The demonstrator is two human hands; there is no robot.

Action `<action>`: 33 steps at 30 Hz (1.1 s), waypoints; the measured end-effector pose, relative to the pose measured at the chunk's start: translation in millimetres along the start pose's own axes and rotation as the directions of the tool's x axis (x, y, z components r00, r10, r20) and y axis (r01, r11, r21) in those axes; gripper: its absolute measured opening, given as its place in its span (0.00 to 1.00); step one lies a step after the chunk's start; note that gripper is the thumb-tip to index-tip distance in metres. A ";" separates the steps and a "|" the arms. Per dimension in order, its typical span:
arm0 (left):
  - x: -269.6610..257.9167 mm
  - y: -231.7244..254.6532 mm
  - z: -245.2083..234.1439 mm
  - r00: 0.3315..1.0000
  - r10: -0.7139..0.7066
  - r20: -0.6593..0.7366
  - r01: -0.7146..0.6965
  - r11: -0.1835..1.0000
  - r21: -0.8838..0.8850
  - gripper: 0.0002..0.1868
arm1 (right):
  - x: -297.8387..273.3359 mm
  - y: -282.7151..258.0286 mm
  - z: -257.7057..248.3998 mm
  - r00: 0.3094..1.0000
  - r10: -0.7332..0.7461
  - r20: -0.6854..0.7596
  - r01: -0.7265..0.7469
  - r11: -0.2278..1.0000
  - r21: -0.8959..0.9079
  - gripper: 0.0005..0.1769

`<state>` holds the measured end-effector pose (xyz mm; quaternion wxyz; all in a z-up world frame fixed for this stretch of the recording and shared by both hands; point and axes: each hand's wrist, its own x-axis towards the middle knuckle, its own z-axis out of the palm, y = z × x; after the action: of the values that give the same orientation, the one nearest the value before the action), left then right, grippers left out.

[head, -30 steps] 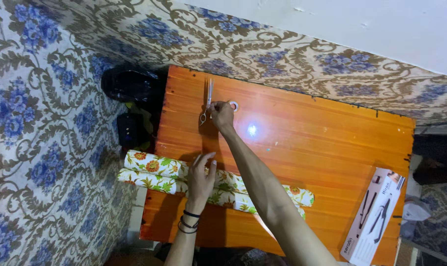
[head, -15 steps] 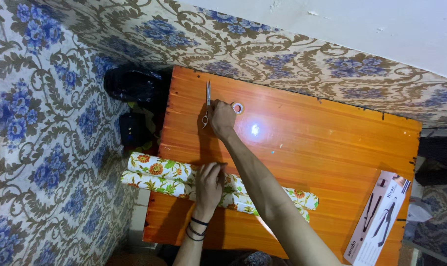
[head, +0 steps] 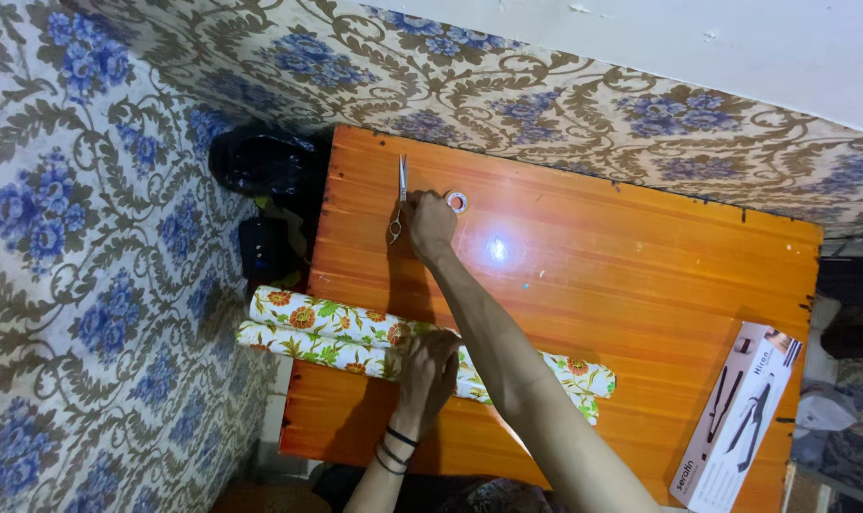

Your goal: The person unrolls a roll of floral-patterned wrapping paper on a wooden table, places a hair straightener box on the paper to measure size, and uses scissors to cut the paper to fit the box. The person handles the paper and scissors throughout the process.

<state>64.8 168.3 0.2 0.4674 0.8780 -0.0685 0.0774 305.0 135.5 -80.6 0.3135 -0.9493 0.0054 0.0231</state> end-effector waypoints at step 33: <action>-98.0 87.5 93.4 0.947 0.119 0.299 -0.208 0.936 0.286 0.28 | -373.1 206.9 -239.1 0.981 -0.193 0.002 0.192 0.980 -0.043 0.25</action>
<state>-41.2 46.9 0.0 0.2997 0.9342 -0.1935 0.0028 -63.1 -174.7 5.8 0.2938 -0.9519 -0.0865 -0.0084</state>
